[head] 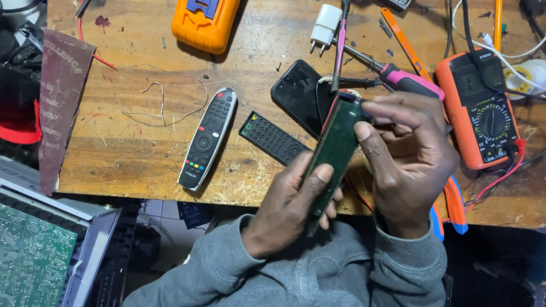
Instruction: Repairing a remote control by applying tape to the casing and reassembling the internal components.
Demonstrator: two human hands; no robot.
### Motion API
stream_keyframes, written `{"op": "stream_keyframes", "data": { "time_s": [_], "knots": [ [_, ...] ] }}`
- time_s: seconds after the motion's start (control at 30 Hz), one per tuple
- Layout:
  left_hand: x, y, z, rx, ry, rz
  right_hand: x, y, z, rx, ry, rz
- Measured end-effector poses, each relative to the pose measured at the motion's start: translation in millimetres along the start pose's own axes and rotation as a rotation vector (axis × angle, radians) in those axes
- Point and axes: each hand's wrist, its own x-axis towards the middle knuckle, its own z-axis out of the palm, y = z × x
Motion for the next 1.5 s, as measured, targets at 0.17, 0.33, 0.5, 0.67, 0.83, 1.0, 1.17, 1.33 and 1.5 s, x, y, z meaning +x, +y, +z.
{"op": "stream_keyframes", "data": {
  "time_s": [0.17, 0.33, 0.5, 0.67, 0.83, 1.0, 1.17, 1.33, 1.5],
  "knots": [
    [4, 14, -39, -0.181, 0.231, 0.168, -2, -3, 1, 0.0, 0.03, 0.143],
    [-3, 25, -79, -0.104, 0.361, 0.406, -21, -1, 11, -0.314, -0.163, 0.121],
    [-9, 17, -84, -0.209, 0.452, 0.349, -40, 12, 32, -0.745, -0.461, -0.163],
    [-11, 13, -85, -0.378, 0.436, 0.32, -39, 14, 36, -0.802, -0.506, -0.072],
    [-11, 8, -85, -0.386, 0.406, 0.309, -39, 17, 33, -0.641, -0.647, 0.186],
    [-9, 1, -72, -0.524, 0.303, 0.171, -28, -6, 23, 0.366, -0.205, 0.685],
    [7, -10, -46, -0.675, 0.278, 0.191, -31, -20, 31, 0.32, -0.172, 0.624],
    [11, -11, -34, -0.716, 0.293, 0.07, -35, -22, 41, -0.039, -0.264, 0.242],
    [14, -17, -31, -0.705, 0.338, 0.195, -41, -17, 46, -0.171, -0.294, 0.189]
  ]
}}
